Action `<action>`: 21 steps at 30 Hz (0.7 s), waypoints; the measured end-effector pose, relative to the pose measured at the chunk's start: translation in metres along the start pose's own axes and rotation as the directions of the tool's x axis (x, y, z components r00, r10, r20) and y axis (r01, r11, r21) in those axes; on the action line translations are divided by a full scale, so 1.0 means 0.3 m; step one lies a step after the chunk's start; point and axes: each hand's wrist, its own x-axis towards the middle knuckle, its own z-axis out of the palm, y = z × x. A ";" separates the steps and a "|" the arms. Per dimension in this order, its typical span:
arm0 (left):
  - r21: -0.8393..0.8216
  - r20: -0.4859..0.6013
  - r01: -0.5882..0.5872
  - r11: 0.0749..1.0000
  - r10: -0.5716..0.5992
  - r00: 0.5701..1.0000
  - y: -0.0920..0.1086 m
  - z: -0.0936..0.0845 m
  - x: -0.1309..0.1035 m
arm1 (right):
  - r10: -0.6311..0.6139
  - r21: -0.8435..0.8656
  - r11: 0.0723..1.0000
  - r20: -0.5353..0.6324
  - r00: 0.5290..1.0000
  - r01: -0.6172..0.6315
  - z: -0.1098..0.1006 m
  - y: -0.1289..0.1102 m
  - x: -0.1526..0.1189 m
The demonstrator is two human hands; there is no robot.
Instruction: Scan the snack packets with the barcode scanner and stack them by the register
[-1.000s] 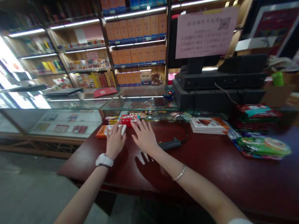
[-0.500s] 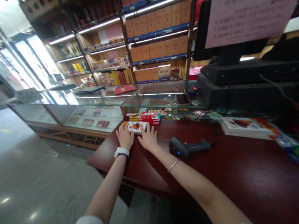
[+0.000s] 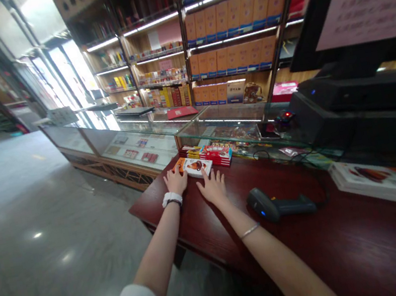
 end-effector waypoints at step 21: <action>-0.214 -0.267 -0.347 0.913 0.286 0.920 0.125 -0.103 -0.112 | -0.218 0.193 0.924 -0.440 0.871 0.329 -0.148 0.062 -0.084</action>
